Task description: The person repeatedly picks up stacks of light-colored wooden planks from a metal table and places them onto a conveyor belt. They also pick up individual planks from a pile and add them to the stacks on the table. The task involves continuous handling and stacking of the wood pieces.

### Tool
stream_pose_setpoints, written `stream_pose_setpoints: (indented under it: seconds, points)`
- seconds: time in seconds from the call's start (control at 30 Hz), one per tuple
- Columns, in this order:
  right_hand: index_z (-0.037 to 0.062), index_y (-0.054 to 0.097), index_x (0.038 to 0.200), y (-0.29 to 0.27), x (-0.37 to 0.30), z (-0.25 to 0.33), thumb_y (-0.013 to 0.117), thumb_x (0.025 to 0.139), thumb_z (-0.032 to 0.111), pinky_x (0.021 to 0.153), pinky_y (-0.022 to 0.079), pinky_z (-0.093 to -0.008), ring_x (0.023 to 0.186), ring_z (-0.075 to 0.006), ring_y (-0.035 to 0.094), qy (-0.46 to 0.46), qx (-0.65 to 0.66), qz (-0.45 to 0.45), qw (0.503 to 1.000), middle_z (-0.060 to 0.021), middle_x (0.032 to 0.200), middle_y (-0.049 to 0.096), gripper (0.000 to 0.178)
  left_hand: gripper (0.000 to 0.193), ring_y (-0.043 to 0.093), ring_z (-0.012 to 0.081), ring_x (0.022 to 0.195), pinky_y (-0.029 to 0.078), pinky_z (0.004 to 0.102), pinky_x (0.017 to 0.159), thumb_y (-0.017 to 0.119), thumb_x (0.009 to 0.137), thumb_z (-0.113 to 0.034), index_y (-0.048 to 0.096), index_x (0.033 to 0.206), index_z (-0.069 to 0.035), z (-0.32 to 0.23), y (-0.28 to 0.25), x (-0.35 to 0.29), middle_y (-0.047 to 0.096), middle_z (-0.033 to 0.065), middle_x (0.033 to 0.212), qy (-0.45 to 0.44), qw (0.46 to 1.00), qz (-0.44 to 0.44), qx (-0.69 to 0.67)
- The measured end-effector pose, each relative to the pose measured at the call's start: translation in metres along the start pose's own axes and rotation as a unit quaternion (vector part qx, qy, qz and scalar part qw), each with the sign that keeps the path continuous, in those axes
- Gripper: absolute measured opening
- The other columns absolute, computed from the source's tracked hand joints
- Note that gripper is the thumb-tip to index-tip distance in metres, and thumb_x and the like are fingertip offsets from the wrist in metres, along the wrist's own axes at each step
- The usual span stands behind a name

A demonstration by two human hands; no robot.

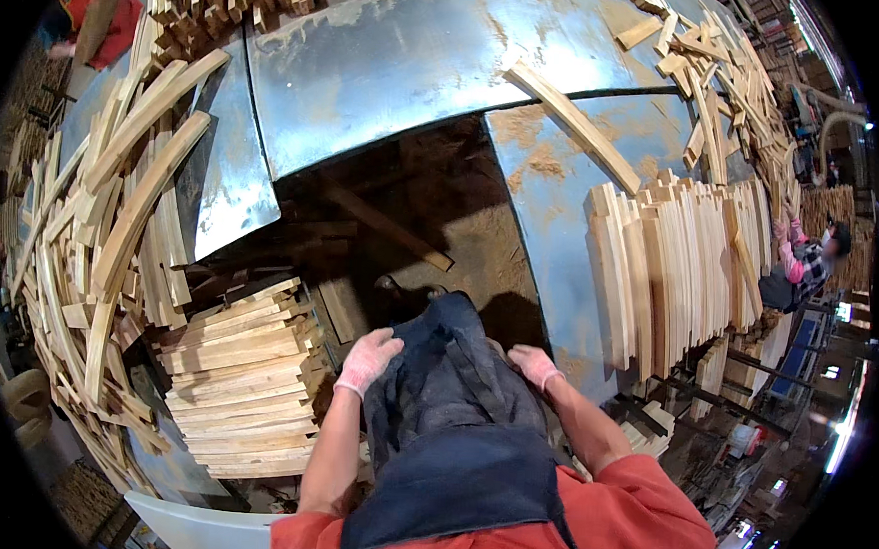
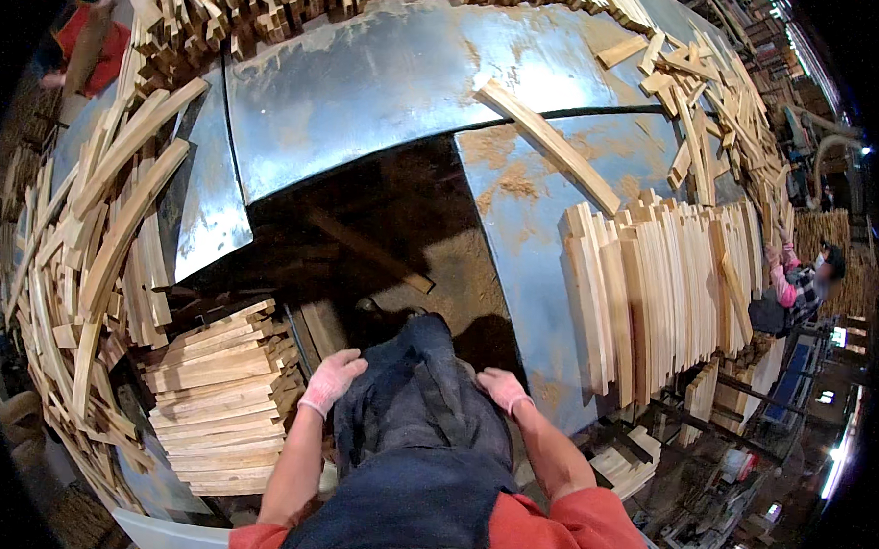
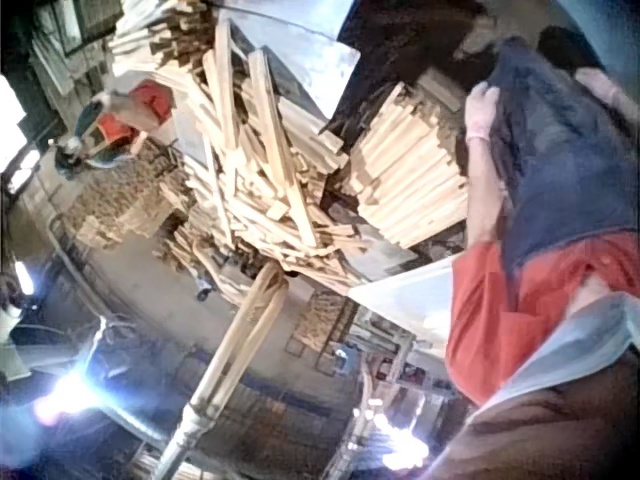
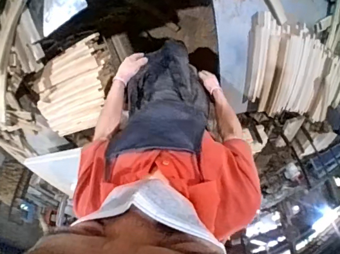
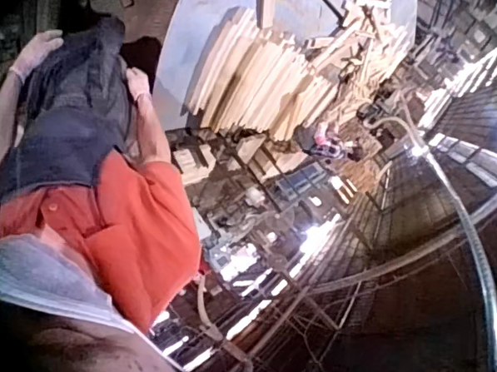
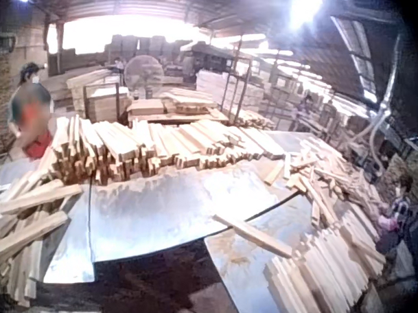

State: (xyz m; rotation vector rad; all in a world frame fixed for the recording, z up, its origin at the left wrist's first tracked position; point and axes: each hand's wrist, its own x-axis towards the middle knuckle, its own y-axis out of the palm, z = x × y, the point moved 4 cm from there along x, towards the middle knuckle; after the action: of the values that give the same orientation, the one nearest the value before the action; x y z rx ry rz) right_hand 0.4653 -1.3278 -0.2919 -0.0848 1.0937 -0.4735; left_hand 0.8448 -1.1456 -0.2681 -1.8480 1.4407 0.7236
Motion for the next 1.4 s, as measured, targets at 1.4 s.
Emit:
stream_pose_setpoints:
  seconds: [1.4]
  points:
    - [-0.0035, 0.051, 0.154, 0.030, -0.003, 0.057, 0.069, 0.097, 0.034, 0.099, 0.051, -0.0386, 0.116, -0.0302, 0.066, 0.157, 0.113, -0.138, 0.971, -0.0206, 0.137, 0.068, 0.070, 0.028, 0.055, 0.0095, 0.076, 0.044, 0.0299, 0.071, 0.067, 0.097, -0.038, 0.071, 0.114, -0.015, 0.046, -0.068, 0.180, 0.061, -0.0057, 0.087, -0.129, 0.954, 0.019, -0.270]
